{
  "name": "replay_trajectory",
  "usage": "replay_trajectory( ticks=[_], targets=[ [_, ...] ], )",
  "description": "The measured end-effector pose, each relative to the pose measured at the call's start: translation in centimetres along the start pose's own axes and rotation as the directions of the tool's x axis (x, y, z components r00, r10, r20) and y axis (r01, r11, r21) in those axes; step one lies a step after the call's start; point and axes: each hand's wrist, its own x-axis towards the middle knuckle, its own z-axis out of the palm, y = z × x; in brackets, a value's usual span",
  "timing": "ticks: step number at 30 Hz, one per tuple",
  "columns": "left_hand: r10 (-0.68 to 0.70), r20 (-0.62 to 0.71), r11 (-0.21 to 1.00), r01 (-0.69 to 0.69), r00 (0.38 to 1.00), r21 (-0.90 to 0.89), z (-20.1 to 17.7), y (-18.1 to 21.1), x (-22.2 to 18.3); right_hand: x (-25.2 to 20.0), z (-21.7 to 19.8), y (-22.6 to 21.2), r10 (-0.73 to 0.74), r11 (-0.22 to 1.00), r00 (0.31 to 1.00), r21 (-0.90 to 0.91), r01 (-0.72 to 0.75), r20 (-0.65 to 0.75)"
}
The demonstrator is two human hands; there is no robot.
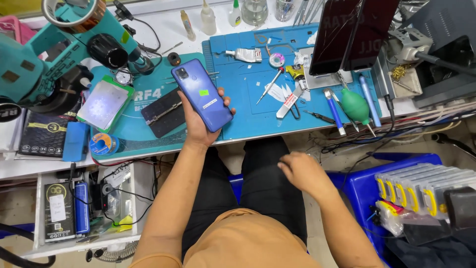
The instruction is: Disassembling a mobile phone to access and manipulate internal components for repair
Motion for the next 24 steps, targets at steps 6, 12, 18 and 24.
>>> replay_trajectory(
  ticks=[6, 12, 18, 24],
  targets=[
    [0.004, -0.012, 1.000, -0.004, 1.000, 0.025, 2.6, 0.9, -1.3, 4.2, -3.3, 1.6, -0.367, 0.871, 0.713, -0.490, 0.037, -0.598],
    [0.042, -0.026, 0.999, -0.042, 0.999, -0.008, 1.2, 0.4, -1.0, 7.8, -4.7, 2.1, -0.407, 0.799, 0.810, -0.594, 0.092, -0.423],
    [0.031, 0.071, 0.999, -0.032, 0.997, 0.013, -0.1, -0.1, -0.3, 7.8, -4.1, 4.0, -0.670, 0.738, 0.403, -0.614, 0.279, -0.623],
    [0.042, 0.097, 0.999, -0.045, 0.994, 0.031, -0.3, -0.1, -0.3, 7.4, -4.1, 4.0, -0.587, 0.796, 0.231, -0.501, 0.338, -0.776]
  ],
)
